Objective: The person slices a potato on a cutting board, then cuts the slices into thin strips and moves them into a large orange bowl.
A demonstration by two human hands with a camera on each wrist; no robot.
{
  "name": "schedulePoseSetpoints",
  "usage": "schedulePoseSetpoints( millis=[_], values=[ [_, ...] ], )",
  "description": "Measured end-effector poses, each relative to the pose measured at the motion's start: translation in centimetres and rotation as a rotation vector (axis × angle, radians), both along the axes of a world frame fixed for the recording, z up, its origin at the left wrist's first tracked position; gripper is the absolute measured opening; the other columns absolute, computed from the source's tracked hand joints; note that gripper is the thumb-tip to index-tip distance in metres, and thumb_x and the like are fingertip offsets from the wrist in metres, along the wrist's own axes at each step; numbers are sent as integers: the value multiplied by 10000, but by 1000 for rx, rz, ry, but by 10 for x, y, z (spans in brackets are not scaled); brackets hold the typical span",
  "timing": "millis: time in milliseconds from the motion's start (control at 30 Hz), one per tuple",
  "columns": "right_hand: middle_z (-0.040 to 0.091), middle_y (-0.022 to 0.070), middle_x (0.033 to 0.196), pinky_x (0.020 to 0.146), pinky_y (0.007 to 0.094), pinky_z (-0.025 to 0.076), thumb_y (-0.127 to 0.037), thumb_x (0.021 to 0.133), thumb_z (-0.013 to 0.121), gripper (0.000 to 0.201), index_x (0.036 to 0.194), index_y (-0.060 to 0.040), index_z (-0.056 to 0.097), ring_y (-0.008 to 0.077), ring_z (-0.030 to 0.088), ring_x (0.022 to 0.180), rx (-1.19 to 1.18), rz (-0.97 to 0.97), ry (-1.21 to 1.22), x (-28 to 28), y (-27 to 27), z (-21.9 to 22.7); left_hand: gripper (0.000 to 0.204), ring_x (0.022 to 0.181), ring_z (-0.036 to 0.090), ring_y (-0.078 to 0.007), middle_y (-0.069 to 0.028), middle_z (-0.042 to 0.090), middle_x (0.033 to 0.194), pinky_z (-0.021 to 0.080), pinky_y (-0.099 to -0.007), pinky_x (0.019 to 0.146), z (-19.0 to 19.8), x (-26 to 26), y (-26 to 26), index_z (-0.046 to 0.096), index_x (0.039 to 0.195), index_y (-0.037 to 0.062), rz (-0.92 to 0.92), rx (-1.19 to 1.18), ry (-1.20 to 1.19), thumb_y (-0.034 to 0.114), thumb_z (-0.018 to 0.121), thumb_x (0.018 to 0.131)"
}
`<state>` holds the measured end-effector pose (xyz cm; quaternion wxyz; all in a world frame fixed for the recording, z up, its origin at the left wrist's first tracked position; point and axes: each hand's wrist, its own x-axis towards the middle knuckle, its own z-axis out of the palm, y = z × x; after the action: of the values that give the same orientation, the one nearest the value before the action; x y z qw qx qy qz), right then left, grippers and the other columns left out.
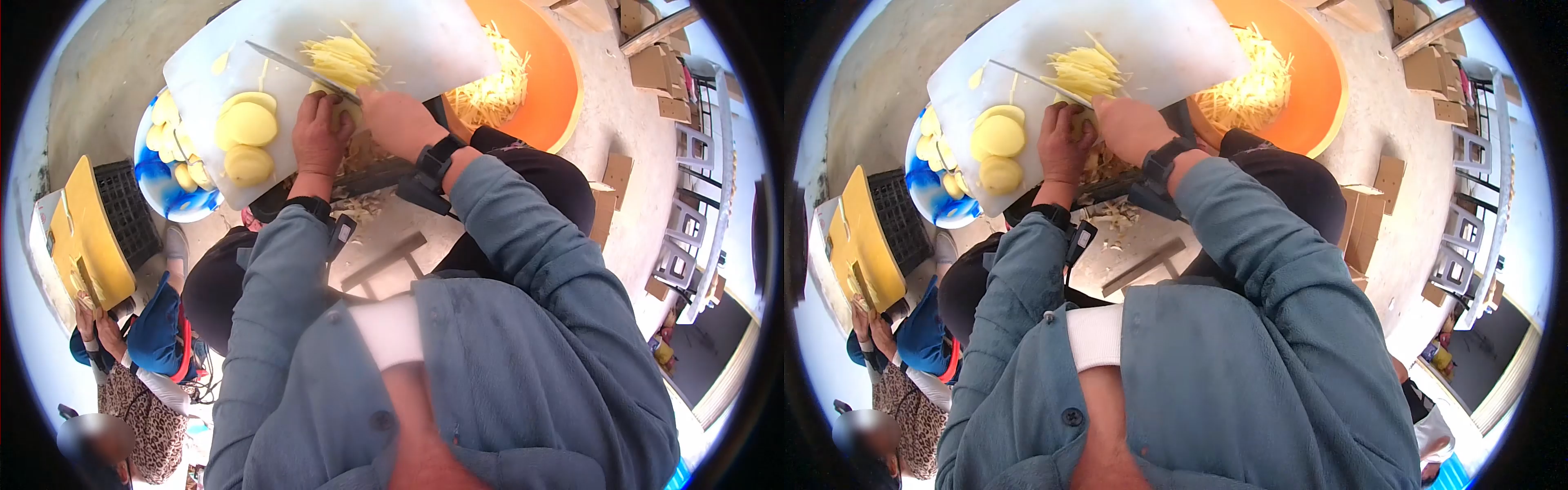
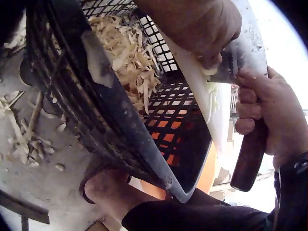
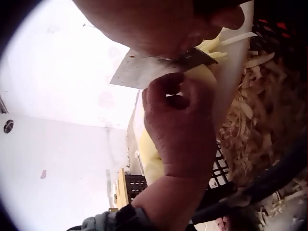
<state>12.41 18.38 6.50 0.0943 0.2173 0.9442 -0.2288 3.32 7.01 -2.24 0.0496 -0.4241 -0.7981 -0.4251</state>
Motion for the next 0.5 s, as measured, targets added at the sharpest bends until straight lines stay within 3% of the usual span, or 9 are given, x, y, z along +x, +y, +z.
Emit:
schedulePoseSetpoints(
  millis=[100, 300, 433, 500],
  values=[
    [661, 229, 830, 688, 468, 528, -46, 854, 490, 145, 979, -2, 550, 386, 662, 791, 25, 5, 73, 2, 1, 7, 226, 891, 602, -290, -85, 580, 978, 512, -382, 733, 1, 1, -1, 612, 920, 81, 0, -9, -79, 92, 671, 702],
    [655, 234, 814, 683, 476, 522, -51, 857, 476, 136, 962, -2, 546, 397, 655, 786, 17, -11, -51, 19, -11, 33, 217, 878, 599, -289, -86, 577, 968, 508, -383, 724, -1, 1, 0, 606, 910, 80, 10, 2, -60, 88, 669, 702],
    [640, 259, 750, 700, 493, 525, -24, 831, 493, 165, 990, 9, 519, 419, 653, 765, -7, -26, -8, 21, -17, 34, 250, 855, 596, -292, -86, 574, 955, 510, -388, 711, -1, 1, -1, 605, 939, 81, 11, -24, -32, 89, 672, 698],
    [665, 222, 807, 684, 455, 535, -53, 861, 475, 123, 949, -2, 544, 378, 668, 782, 47, -22, -14, 19, -23, 39, 290, 828, 595, -291, -83, 565, 927, 512, -392, 684, 0, 0, 0, 603, 974, 88, 20, 22, -35, 98, 677, 694]
  ],
)
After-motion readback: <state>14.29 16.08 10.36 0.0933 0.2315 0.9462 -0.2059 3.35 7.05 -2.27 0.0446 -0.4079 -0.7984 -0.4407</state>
